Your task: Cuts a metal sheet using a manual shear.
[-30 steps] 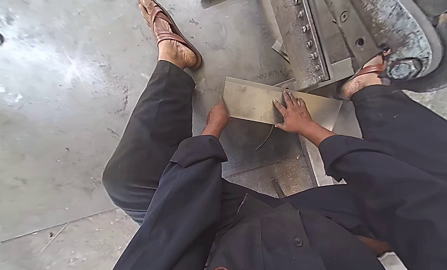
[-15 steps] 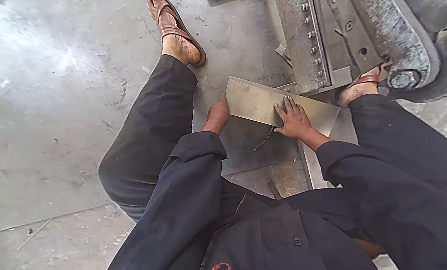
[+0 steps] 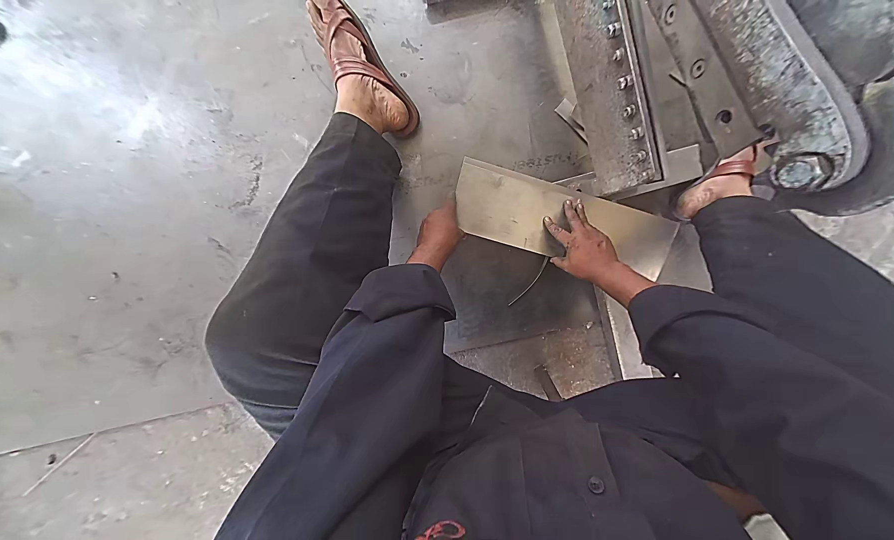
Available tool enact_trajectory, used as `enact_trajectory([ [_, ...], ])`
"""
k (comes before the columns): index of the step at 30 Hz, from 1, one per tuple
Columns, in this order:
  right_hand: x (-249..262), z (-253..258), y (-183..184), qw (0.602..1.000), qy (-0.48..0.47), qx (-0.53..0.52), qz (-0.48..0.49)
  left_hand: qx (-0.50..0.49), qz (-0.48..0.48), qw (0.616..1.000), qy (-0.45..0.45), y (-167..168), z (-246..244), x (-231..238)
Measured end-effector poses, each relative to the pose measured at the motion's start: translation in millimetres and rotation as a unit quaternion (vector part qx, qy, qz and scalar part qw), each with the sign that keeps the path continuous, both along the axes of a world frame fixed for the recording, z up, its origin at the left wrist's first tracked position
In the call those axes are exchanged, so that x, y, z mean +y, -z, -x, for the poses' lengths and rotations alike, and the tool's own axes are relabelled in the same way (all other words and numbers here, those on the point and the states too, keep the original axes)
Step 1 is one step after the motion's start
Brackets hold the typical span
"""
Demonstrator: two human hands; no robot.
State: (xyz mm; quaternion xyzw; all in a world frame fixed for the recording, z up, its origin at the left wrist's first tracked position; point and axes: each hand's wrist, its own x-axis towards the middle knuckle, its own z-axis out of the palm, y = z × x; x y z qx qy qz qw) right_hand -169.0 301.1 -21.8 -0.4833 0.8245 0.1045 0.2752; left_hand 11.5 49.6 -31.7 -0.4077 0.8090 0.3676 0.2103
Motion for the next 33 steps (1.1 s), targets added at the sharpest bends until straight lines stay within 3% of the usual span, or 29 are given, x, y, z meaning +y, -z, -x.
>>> enact_trajectory([
  [4, 3, -3, 3, 0.999, -0.008, 0.015, 0.028, 0.014, -0.005, 1.000, -0.007, 2, -2, 0],
  [10, -9, -6, -6, 0.999, -0.020, -0.012, -0.029, 0.009, -0.001, 1.000, -0.006, 0, -1, -1],
  [22, 2, -23, 2, 0.995, 0.003, -0.010, 0.098, -0.001, 0.006, 1.000, 0.000, 5, -1, -1],
  [33, 12, -24, 1, 0.995, 0.010, -0.012, 0.102, -0.038, 0.010, 0.999, 0.025, 1, 2, 10],
])
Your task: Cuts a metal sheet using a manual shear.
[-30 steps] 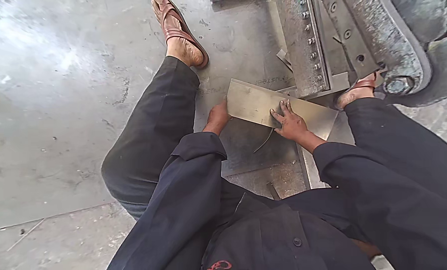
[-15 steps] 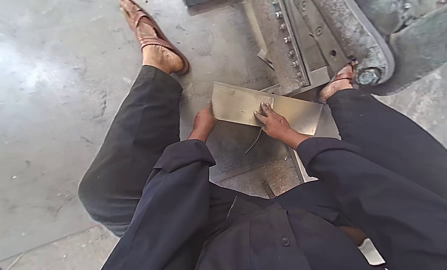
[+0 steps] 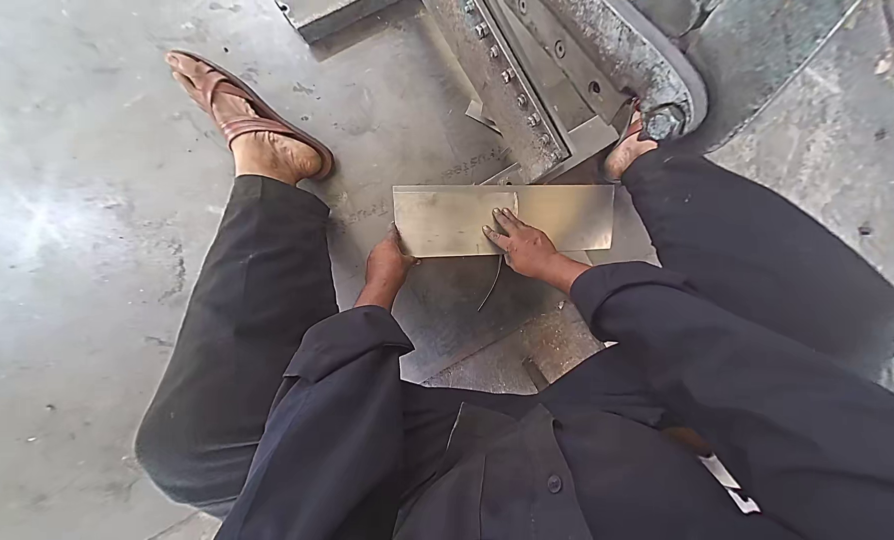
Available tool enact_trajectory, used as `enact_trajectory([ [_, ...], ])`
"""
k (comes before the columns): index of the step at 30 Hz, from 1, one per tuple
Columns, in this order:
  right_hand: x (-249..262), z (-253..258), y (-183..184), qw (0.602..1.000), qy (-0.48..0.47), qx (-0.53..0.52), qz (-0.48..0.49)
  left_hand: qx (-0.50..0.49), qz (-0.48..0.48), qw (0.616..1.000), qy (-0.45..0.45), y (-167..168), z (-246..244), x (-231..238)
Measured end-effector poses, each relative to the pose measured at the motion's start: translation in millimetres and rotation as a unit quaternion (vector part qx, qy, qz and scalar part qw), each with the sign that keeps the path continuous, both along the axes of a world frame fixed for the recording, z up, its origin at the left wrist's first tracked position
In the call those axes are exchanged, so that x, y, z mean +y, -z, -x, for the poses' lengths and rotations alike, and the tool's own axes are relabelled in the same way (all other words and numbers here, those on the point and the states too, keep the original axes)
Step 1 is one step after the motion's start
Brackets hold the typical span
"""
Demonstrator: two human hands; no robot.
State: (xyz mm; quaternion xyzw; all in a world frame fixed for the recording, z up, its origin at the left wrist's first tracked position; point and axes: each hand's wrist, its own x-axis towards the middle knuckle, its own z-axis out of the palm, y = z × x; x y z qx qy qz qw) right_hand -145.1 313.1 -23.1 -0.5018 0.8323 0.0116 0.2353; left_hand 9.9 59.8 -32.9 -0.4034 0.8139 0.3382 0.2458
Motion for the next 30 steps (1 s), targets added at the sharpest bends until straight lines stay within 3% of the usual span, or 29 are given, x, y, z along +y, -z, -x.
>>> enact_trajectory([
  [7, 2, 7, -11, 0.998, 0.036, -0.041, 0.033, -0.001, 0.004, 1.000, -0.004, -2, 1, 3],
  [10, 9, 16, -7, 0.984, 0.154, -0.023, 0.090, -0.002, 0.003, 1.000, -0.011, -1, 2, 2],
  [14, 10, 37, -1, 0.949, 0.311, -0.048, 0.035, -0.022, 0.012, 1.000, -0.005, -4, 4, 3],
  [30, -16, 45, -21, 0.970, 0.206, -0.022, -0.125, -0.030, 0.028, 0.999, -0.006, -3, 6, 4],
])
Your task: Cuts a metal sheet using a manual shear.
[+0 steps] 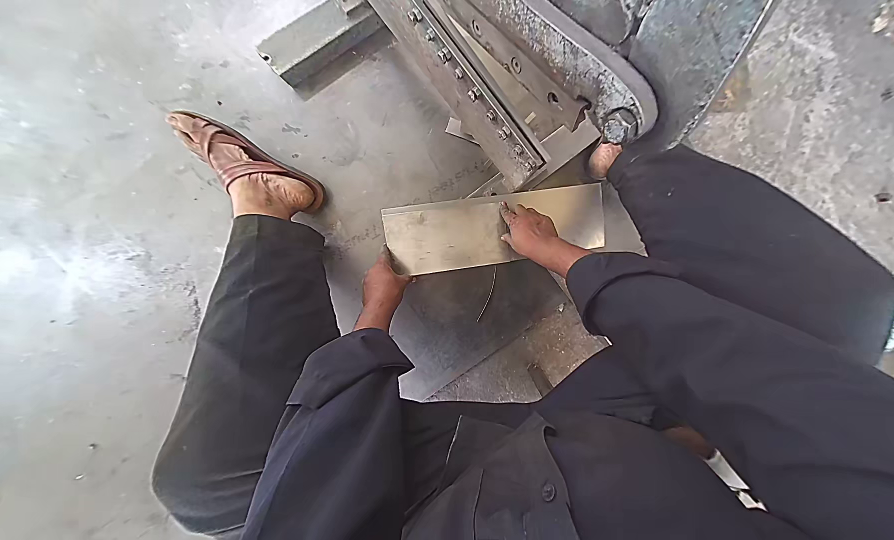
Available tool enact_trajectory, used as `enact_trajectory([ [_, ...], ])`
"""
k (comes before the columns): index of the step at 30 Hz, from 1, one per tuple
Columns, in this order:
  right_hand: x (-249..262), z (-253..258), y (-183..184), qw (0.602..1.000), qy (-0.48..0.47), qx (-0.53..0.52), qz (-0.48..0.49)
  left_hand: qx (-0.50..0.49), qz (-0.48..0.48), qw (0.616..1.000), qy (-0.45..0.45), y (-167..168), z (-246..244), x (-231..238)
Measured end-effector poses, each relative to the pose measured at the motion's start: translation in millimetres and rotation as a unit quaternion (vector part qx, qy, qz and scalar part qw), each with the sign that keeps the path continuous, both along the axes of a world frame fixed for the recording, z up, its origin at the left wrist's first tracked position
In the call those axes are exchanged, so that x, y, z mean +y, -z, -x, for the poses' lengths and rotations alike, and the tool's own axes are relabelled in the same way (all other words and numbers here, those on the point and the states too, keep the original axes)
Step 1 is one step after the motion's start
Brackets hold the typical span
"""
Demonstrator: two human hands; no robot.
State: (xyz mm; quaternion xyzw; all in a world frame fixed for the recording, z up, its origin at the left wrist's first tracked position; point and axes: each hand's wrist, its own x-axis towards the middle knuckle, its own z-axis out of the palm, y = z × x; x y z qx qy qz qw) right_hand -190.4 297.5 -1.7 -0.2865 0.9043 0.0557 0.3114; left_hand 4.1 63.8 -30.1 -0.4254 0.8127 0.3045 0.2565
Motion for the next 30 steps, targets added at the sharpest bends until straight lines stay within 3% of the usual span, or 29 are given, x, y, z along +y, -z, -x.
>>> enact_trajectory([
  [11, -25, 7, -26, 0.995, -0.075, -0.034, -0.062, -0.012, 0.004, 1.000, 0.008, -5, 4, 1],
  [17, -21, 14, -15, 0.992, -0.100, -0.052, -0.048, -0.030, 0.014, 0.999, 0.012, -6, 4, 3],
  [25, 17, 11, 9, 0.996, -0.070, -0.024, 0.042, 0.006, 0.007, 1.000, 0.004, -1, -1, 2],
  [30, 35, 2, 20, 0.985, -0.107, 0.032, 0.133, 0.003, 0.014, 1.000, 0.018, -4, 2, 2],
])
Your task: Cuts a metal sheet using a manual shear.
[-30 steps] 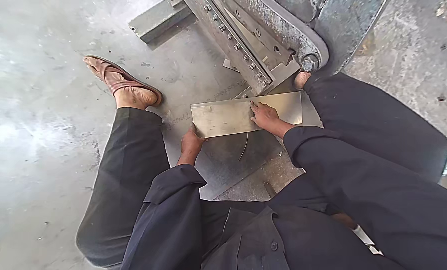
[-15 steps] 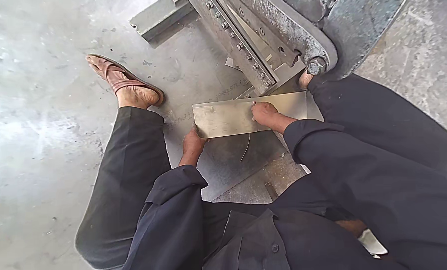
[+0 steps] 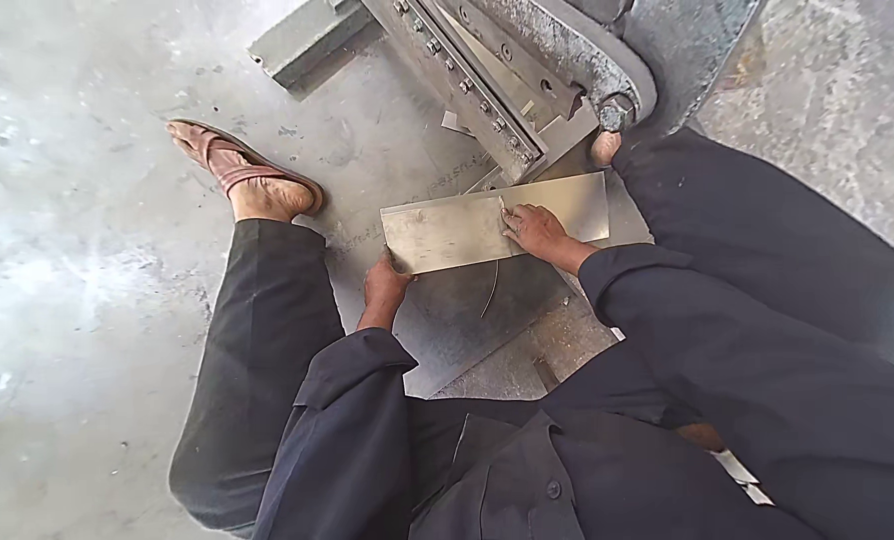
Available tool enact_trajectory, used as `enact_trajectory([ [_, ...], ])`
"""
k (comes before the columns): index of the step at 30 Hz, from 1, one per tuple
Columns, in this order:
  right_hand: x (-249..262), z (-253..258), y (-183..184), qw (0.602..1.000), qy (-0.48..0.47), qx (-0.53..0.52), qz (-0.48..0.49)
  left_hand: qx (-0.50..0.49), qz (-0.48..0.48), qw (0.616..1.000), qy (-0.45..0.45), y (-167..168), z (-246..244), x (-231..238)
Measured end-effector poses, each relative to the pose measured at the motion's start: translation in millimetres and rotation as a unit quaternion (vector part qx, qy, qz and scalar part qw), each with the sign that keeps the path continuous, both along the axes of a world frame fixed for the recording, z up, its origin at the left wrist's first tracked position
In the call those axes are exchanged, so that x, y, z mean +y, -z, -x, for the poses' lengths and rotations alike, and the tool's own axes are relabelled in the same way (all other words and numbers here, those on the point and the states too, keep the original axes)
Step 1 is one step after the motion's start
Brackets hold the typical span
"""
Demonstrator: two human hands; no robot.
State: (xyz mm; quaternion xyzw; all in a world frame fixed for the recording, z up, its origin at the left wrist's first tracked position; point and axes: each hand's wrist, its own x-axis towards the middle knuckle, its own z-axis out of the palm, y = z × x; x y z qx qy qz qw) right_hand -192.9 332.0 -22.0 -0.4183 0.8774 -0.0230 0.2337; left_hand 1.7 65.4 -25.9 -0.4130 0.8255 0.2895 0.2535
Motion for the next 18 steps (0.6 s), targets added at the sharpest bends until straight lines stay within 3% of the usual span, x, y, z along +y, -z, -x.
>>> enact_trajectory([
  [5, -9, 3, -10, 0.998, 0.005, -0.034, -0.059, -0.006, -0.002, 1.000, -0.001, 1, 0, 0],
  [18, -16, 1, -16, 0.994, 0.026, -0.055, -0.086, -0.024, 0.008, 1.000, -0.007, -3, 2, 2],
])
